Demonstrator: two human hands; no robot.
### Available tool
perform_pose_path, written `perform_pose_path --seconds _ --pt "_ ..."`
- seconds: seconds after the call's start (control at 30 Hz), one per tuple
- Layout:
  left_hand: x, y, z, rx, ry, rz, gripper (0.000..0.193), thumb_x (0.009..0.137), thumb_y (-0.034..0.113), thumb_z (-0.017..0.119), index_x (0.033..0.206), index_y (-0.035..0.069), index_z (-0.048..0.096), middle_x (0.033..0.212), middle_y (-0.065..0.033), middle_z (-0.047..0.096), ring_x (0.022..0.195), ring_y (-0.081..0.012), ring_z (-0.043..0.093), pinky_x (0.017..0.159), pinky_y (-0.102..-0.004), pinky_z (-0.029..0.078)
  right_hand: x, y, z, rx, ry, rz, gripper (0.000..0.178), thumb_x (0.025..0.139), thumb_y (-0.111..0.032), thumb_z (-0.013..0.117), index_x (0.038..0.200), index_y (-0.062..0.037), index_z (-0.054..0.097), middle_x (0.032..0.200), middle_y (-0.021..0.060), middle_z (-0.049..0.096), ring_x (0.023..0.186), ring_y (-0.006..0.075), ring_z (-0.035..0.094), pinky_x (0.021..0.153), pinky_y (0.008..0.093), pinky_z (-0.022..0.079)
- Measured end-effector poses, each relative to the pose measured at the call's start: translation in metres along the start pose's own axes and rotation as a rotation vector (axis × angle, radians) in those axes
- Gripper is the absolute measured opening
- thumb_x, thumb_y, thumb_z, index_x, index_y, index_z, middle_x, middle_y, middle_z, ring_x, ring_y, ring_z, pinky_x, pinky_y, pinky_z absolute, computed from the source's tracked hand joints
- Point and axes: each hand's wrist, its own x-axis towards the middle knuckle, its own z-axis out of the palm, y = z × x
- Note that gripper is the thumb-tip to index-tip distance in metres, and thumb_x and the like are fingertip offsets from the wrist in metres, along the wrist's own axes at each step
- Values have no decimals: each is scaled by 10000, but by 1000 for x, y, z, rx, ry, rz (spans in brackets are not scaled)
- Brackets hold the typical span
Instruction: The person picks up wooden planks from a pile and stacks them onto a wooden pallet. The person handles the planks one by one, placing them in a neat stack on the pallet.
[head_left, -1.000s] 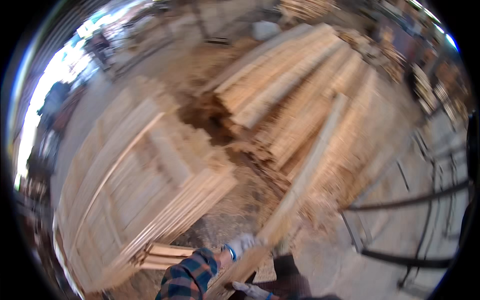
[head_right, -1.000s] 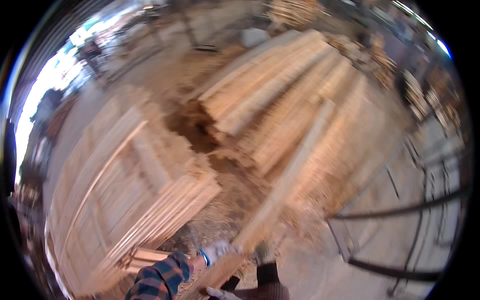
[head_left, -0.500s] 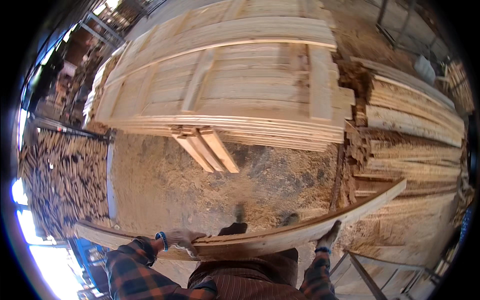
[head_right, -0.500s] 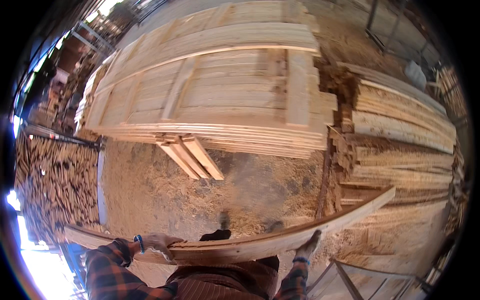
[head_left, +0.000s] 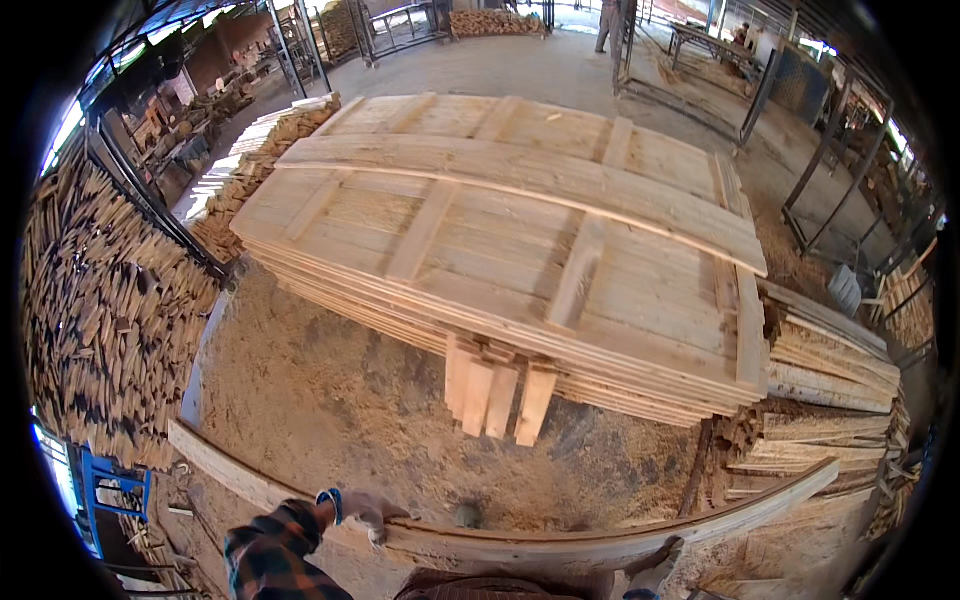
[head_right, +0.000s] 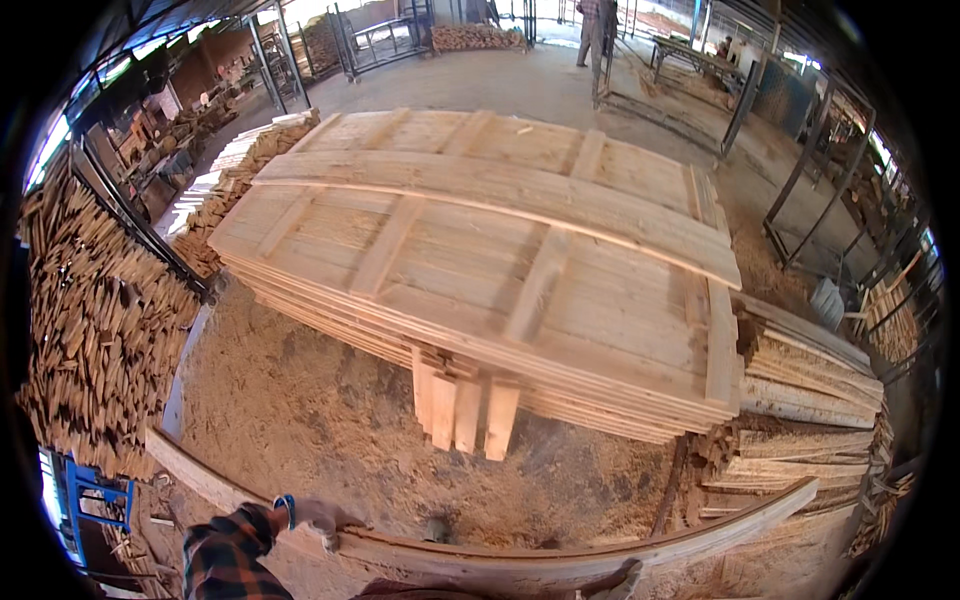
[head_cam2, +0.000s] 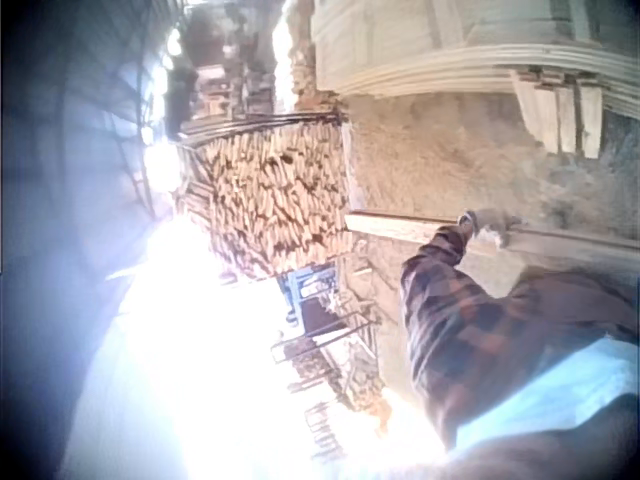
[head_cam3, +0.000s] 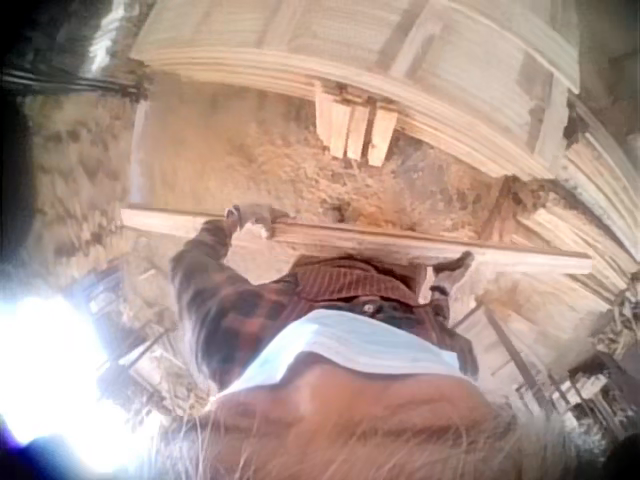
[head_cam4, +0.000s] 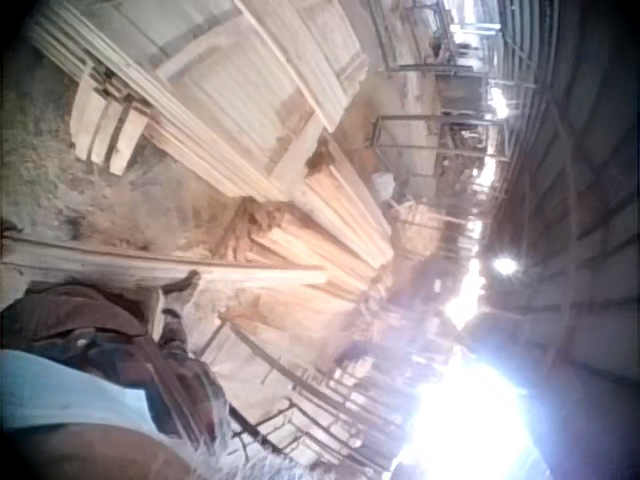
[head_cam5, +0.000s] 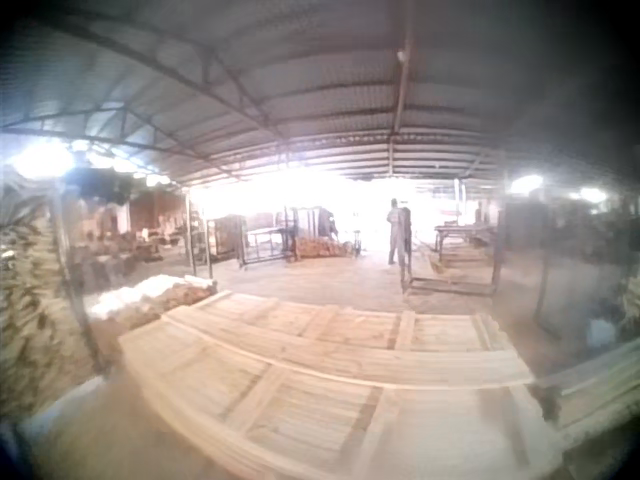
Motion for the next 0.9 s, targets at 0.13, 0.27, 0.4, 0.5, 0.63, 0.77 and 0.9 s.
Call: perform_pose_path --seconds 0.13,0.27,0.4,0.5,0.63,0.77,0.9 --pt "-52 -53 -69 91 160 85 1032 592 286 837 1490 173 341 1257 -145 609 1040 -306 584 822 -402 450 -1 -49 68 666 -314 581 865 854 -706 480 1471 -120 323 1501 84 324 1322 268 335 1117 392 254" --pt "-83 -68 -176 297 285 5 991 614 243 849 1476 237 359 956 -130 662 703 -244 585 593 -378 461 -35 -149 155 798 -107 545 762 898 -608 510 1440 -95 356 1448 67 397 1295 232 372 1087 364 289" --pt "-109 -120 -257 491 497 178 1015 592 292 850 1474 194 356 823 -96 651 567 -214 540 500 -345 419 -28 -187 241 1078 -435 554 793 848 -642 553 1443 -155 358 1520 77 307 1369 287 297 1103 543 243" --pt "-143 -93 -329 448 370 -137 1034 574 316 846 1475 185 356 716 -76 614 509 -197 498 456 -324 383 -35 -240 288 957 -402 616 800 845 -638 560 1446 -151 353 1520 77 307 1366 297 304 1111 543 234" --pt "-171 -96 -430 444 341 -117 1080 562 310 843 1490 127 322 697 -81 605 526 -175 489 466 -316 386 -25 -271 367 843 -237 452 816 851 -665 527 1467 -171 321 1544 62 271 1385 294 275 1133 539 198" --pt "-168 -171 -536 496 419 102 1071 560 260 839 1480 65 326 864 -104 672 522 -167 456 462 -302 379 -16 -292 448 994 -394 544 689 790 -570 702 1311 -164 507 1265 32 568 1158 236 521 1011 448 430" --pt "-207 -124 -630 322 335 6 925 678 -31 723 1491 61 293 994 -157 694 536 -128 561 423 -286 366 -18 -358 536 1147 -275 519 521 818 -431 740 1228 -144 594 1241 -6 607 1138 180 534 1005 411 434"
